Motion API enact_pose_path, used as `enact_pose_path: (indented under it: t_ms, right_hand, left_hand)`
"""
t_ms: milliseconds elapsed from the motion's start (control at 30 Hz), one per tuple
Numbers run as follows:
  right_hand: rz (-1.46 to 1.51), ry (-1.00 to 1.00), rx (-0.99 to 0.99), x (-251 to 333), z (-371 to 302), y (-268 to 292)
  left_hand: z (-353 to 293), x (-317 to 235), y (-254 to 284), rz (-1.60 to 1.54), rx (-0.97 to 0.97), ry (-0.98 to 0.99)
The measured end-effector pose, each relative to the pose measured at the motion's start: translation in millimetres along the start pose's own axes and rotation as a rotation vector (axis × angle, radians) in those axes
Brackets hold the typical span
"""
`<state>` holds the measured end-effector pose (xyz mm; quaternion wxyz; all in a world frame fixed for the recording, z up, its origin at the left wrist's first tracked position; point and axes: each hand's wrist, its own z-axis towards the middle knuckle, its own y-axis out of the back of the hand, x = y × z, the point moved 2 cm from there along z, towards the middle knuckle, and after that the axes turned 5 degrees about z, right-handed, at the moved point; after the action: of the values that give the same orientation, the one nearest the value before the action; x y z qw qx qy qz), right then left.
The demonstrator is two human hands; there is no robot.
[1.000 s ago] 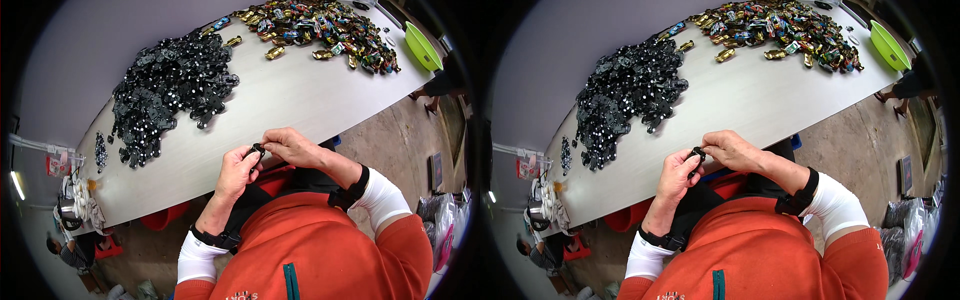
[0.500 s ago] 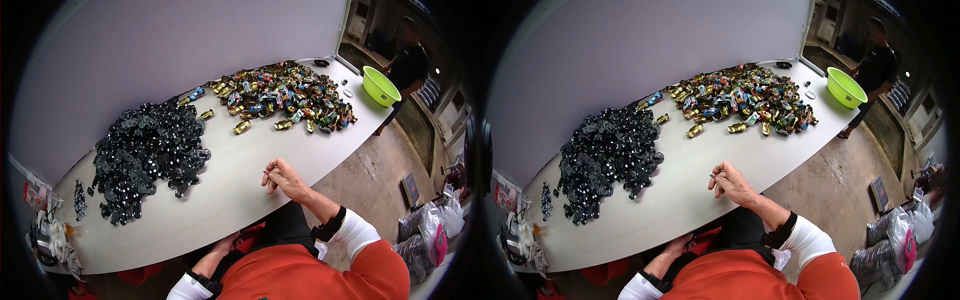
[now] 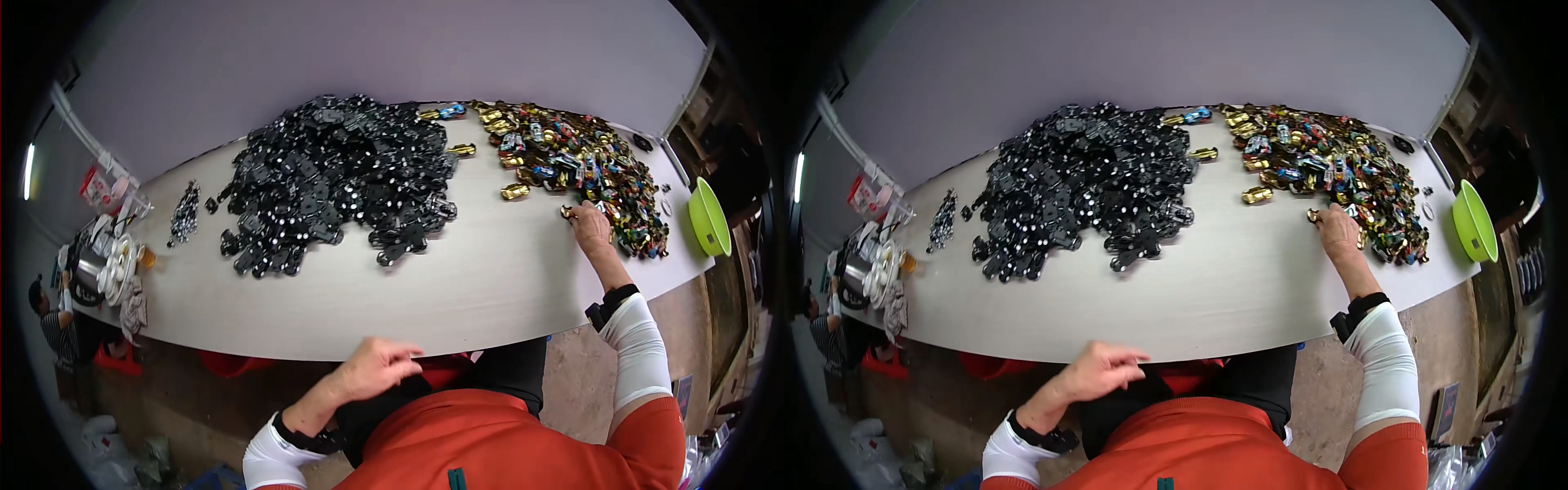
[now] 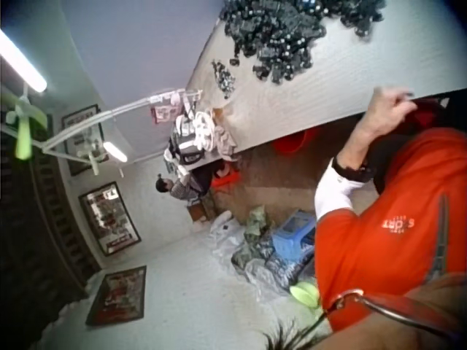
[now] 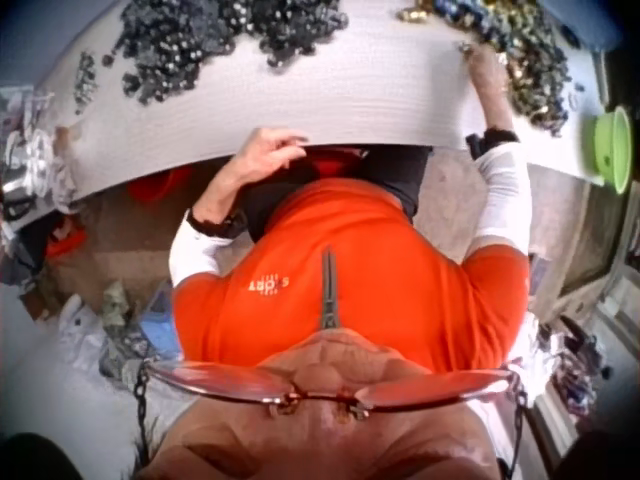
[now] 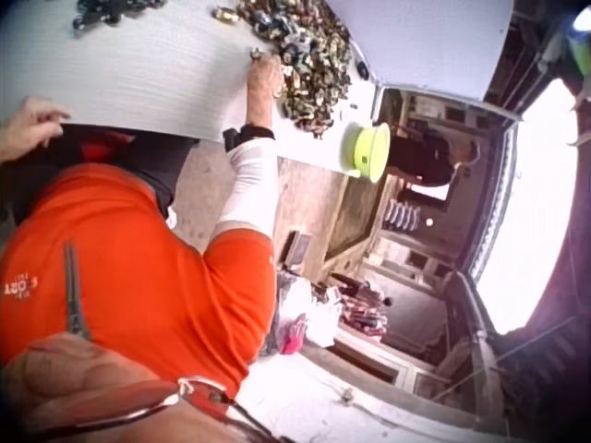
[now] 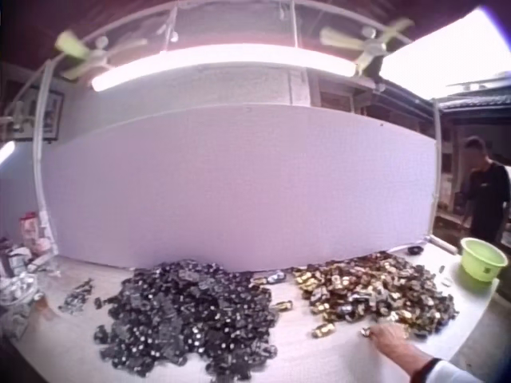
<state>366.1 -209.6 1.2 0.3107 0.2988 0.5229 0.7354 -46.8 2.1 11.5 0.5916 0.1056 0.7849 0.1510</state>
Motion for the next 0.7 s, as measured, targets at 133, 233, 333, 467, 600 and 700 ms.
enact_pose_path:
  t_ms: [133, 233, 333, 467, 600, 700]
  right_hand:
    - [0.327, 0.197, 0.008, 46.8, -8.7, 9.7]
    - [0.673, 0.137, 0.199, 88.8, -27.4, 18.2]
    - [0.827, 0.03, 0.573, 113.2, -37.5, 23.9]
    - [0.8, 0.039, 0.647, 102.6, -35.1, 17.7]
    - [0.593, 0.127, 0.358, 87.7, -31.9, 24.0]
    - [0.999, 0.063, 0.258, 111.1, -46.3, 22.6]
  left_hand:
    - [38.6, 15.3, 74.5, 0.42, -0.725, -0.093]
    - [66.5, 4.0, 74.8, 0.74, -0.899, -0.254]
    - [78.6, 14.0, 66.3, 0.782, -0.826, -0.258]
    - [78.8, 32.9, 75.8, 0.302, -0.816, -0.184]
    - [73.5, 20.9, 67.9, -0.414, -0.581, 0.047]
    - [80.6, 14.1, 43.6, -0.637, -0.454, 0.058]
